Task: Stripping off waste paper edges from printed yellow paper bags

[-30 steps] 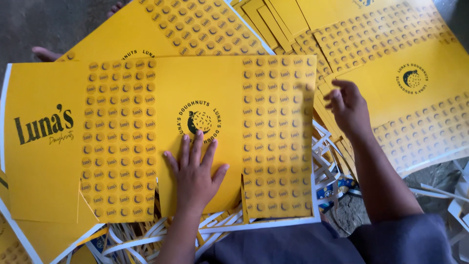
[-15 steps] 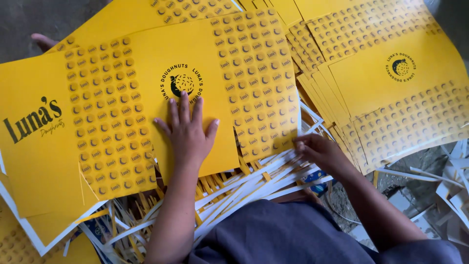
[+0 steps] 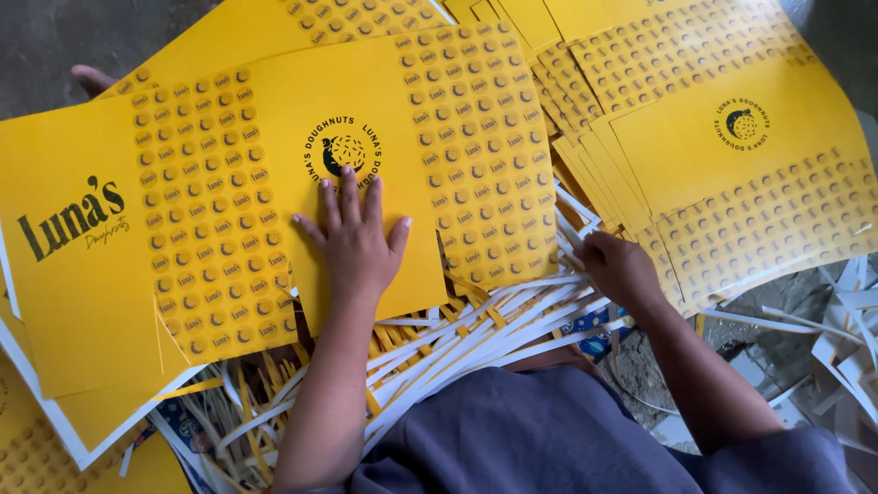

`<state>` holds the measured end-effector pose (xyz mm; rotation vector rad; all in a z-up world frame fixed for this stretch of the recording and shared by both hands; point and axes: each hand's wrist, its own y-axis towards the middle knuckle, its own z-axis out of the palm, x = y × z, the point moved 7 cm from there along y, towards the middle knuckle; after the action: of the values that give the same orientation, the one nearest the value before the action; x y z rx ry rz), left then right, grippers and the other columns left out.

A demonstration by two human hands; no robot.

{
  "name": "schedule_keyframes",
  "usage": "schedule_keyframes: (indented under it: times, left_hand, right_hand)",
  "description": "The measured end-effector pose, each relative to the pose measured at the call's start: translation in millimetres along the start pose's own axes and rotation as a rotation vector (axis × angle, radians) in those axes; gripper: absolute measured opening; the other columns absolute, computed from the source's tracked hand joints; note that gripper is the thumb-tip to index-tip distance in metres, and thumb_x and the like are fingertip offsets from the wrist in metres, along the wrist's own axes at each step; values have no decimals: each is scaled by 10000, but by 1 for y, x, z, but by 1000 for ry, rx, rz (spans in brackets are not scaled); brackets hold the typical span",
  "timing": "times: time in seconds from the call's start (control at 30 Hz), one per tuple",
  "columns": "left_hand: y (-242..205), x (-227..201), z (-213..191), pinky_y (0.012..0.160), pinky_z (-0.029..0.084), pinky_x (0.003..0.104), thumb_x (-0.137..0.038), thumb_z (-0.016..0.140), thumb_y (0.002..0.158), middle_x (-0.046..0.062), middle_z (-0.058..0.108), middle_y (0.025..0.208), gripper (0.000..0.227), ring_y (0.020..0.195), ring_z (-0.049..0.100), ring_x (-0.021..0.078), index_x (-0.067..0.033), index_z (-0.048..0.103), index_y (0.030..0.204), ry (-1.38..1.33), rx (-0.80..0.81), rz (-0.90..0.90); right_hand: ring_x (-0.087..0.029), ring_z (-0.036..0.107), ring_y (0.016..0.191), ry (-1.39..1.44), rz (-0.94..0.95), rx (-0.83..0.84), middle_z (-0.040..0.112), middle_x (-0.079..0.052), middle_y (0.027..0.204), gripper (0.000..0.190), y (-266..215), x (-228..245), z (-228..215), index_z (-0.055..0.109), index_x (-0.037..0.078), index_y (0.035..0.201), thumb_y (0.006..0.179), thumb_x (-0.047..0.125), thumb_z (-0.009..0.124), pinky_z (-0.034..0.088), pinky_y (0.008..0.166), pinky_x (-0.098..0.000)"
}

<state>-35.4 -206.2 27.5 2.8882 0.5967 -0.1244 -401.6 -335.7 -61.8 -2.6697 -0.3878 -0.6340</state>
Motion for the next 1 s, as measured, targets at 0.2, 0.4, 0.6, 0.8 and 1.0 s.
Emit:
schedule_keyframes:
  times: [0.2, 0.4, 0.6, 0.8, 1.0]
  left_hand:
    - [2, 2, 2, 1072, -53, 819, -596, 449, 1006, 207, 305, 1671, 691, 1551, 205, 460, -175, 468, 1553, -3, 4, -1]
    - [0, 3, 0, 1078, -24, 815, -597, 479, 989, 200, 324, 1658, 680, 1543, 223, 456, -195, 490, 1537, -58, 6, 6]
    - [-16, -15, -13, 1087, -3, 810, -615, 506, 978, 224, 313, 1657, 709, 1537, 204, 485, -188, 492, 1543, -107, -62, 80]
    - [-61, -94, -32, 1172, -9, 704, -727, 488, 946, 223, 389, 1614, 748, 1508, 287, 484, -211, 556, 1484, -150, -288, 431]
    - [-91, -129, -9, 1164, 223, 673, -628, 543, 951, 156, 442, 1594, 598, 1487, 366, 438, -271, 593, 1428, -323, -262, 659]
  right_hand:
    - [-462, 719, 995, -72, -2, 162, 787, -197, 1021, 316, -17, 4, -2, 754, 116, 1152, 966, 350, 652, 558, 902, -562]
    - [-255, 667, 791, 175, -250, -399, 719, -88, 994, 331, -9, 35, -31, 722, 91, 1277, 1000, 266, 764, 547, 691, -393]
    - [-260, 670, 1024, 1132, -63, -33, 639, -182, 1182, 668, 30, 61, 6, 421, 47, 1560, 1007, 289, 707, 596, 822, -407]
    - [-141, 590, 716, 1279, -17, -233, 600, -47, 825, 214, 53, 31, -1, 696, 7, 1128, 981, 158, 734, 519, 601, -299]
    - [-110, 500, 554, 1191, 138, -516, 493, -4, 667, 185, 46, -80, -63, 624, 156, 863, 1006, 214, 727, 414, 497, -267]
